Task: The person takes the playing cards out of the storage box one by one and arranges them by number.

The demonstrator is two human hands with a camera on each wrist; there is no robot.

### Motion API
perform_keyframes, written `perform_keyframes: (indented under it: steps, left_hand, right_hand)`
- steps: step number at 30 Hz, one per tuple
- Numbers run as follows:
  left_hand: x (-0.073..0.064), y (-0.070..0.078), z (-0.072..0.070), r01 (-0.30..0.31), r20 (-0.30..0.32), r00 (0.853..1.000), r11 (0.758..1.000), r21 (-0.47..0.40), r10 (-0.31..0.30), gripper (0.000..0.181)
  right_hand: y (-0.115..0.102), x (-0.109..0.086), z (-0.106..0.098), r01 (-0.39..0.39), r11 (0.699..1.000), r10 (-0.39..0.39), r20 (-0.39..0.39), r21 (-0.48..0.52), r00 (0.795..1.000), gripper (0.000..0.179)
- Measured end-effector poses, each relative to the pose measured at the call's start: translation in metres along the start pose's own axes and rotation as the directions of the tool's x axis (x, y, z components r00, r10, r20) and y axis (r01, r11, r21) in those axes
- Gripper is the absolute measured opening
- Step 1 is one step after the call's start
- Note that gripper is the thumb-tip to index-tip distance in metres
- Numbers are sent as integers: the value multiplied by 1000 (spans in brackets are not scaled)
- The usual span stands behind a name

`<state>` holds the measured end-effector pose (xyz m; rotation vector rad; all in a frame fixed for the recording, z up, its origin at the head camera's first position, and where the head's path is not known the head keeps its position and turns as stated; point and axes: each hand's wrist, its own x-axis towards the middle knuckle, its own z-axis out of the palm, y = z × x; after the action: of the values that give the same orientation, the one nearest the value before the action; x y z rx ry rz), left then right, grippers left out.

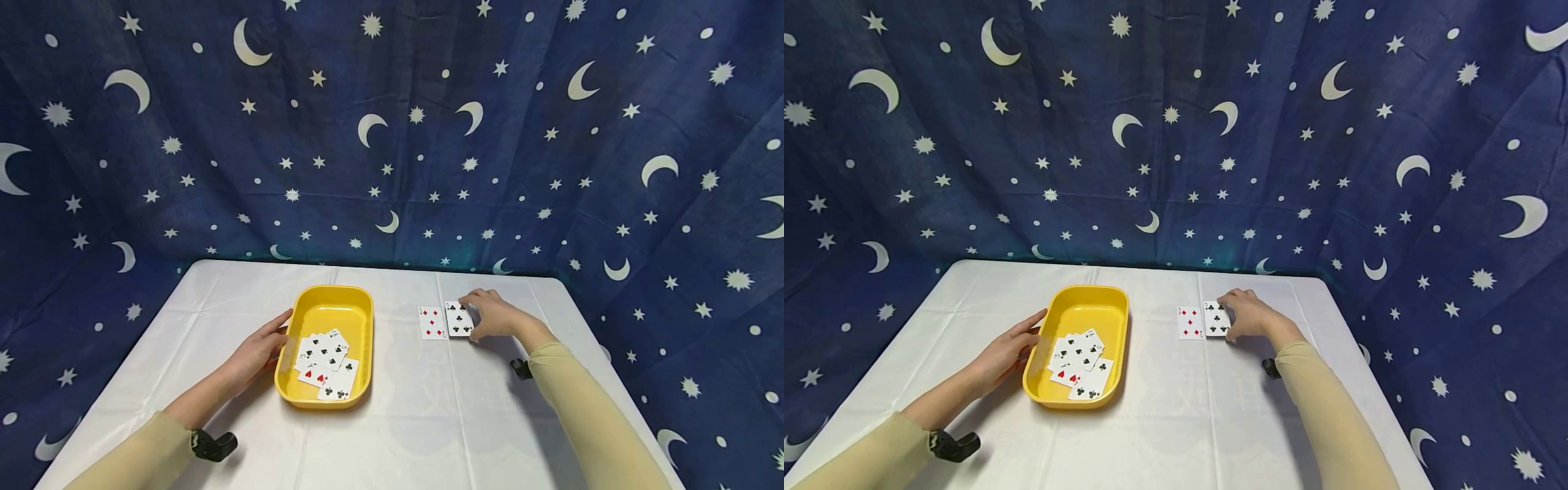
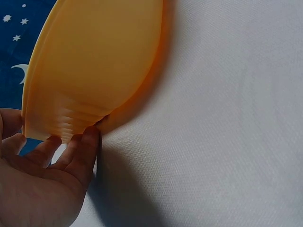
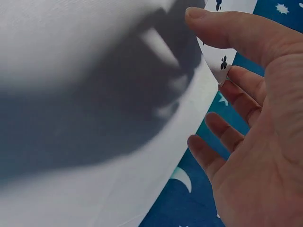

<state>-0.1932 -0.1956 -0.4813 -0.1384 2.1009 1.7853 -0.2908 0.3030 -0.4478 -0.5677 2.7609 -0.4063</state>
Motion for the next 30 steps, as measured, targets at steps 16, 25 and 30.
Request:
perform_keyframes:
  steps: [16, 25, 30]
  left_hand:
    - [-1, 0, 1, -4, -4, 1000, 1000, -9, 4, 65]
    - [1, 1, 1, 2, -7, 1000, 1000, -6, -2, 65]
    - [1, 0, 1, 2, -14, 1000, 1000, -3, -2, 66]
  right_hand:
    - [13, 5, 13, -14, 1000, 14, 35, 9, 999, 88]
    - [15, 8, 14, -13, 1000, 13, 51, 15, 999, 88]
    - [14, 9, 14, -23, 1000, 22, 67, 20, 997, 88]
